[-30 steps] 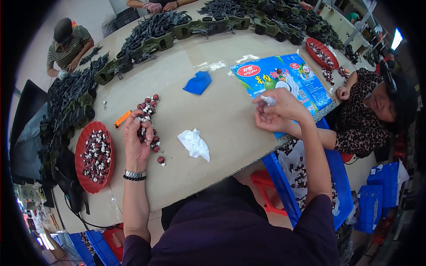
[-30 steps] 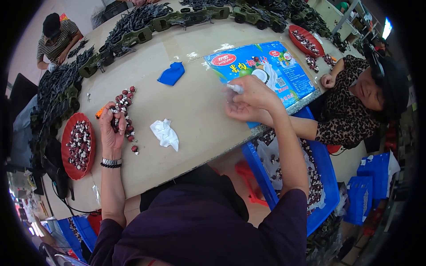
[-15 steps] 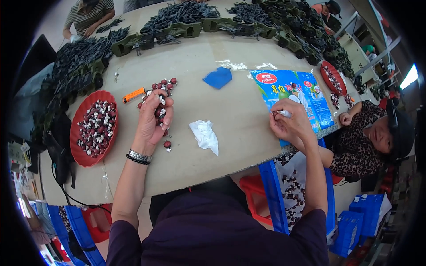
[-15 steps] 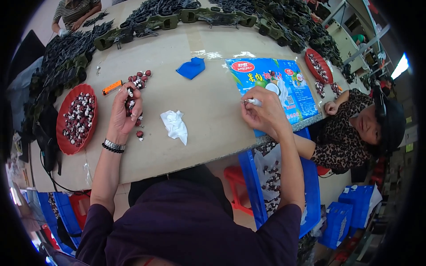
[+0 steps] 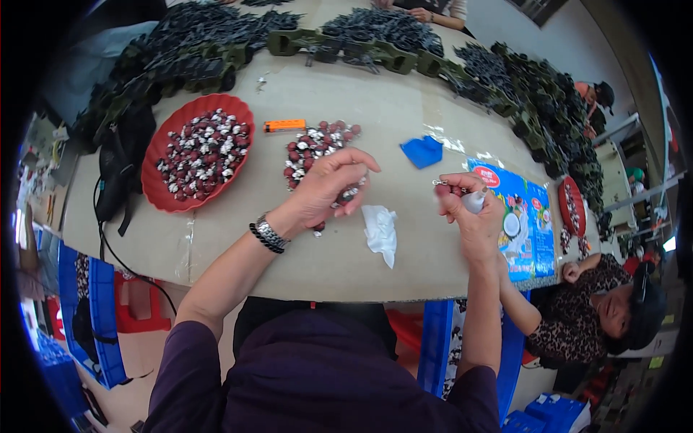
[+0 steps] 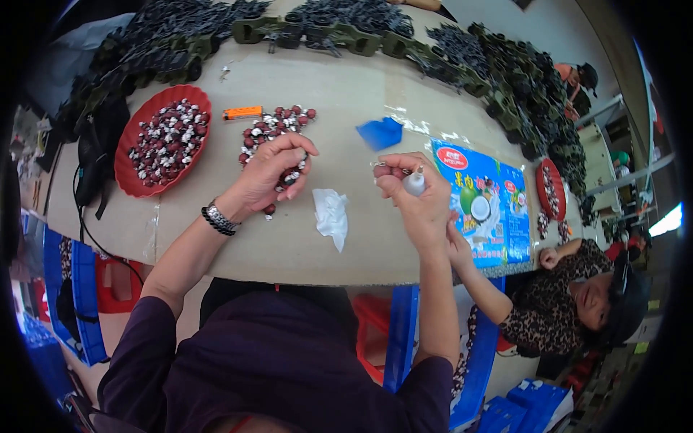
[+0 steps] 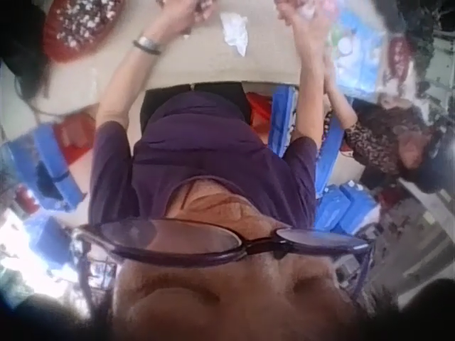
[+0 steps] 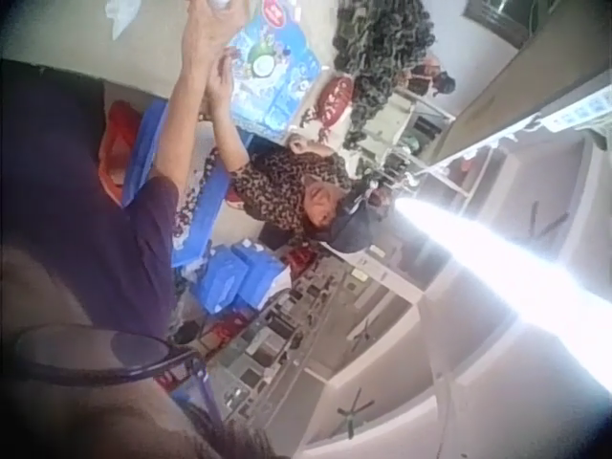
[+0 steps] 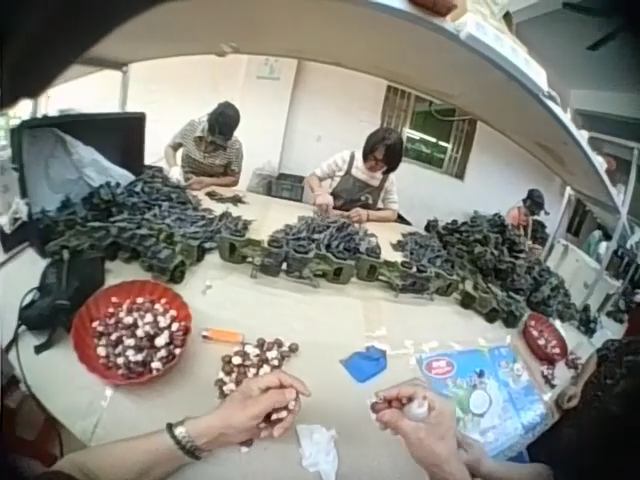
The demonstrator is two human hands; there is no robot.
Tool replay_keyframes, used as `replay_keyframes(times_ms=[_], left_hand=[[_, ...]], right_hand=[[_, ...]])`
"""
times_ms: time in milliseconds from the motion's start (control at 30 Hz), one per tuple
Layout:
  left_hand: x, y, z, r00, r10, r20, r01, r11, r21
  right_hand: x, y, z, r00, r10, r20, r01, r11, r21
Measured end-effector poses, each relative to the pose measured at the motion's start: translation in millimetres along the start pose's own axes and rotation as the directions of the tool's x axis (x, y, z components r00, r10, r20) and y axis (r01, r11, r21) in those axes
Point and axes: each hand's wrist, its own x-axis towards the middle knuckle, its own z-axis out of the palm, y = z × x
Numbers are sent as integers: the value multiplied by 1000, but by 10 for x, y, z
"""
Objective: The person applies glue from a bottle to small plastic toy parts and assembles them into finished pieces by hand.
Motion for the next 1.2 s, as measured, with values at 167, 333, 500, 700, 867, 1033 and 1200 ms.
replay_keyframes(times_ms=[167, 333, 500, 700, 867, 1033, 1200], left_hand=[[-31, 94, 5, 997, -32, -64, 33, 999, 14], [-29, 93, -47, 999, -48, -19, 49, 997, 63], [-4, 51, -99, 998, -50, -23, 50, 999, -2], [31, 18, -87, 989, -138, -49, 133, 987, -91], [13, -22, -61, 973, -208, -103, 192, 971, -144], [23, -76, -56, 971, -220, -96, 201, 964, -174], [25, -102, -64, 974, -206, -99, 188, 969, -160]], right_hand=[[232, 21, 505, 990, -102, 99, 89, 987, 133], [423, 139, 766, 966, -207, 155, 207, 978, 18], [526, 190, 854, 941, -298, 161, 311, 948, -66], [555, 362, 859, 974, -156, 166, 134, 982, 135], [553, 442, 848, 976, -51, 213, 3, 975, 223], [540, 445, 810, 968, 42, 248, -103, 966, 238], [541, 486, 811, 958, 62, 281, -146, 946, 290]])
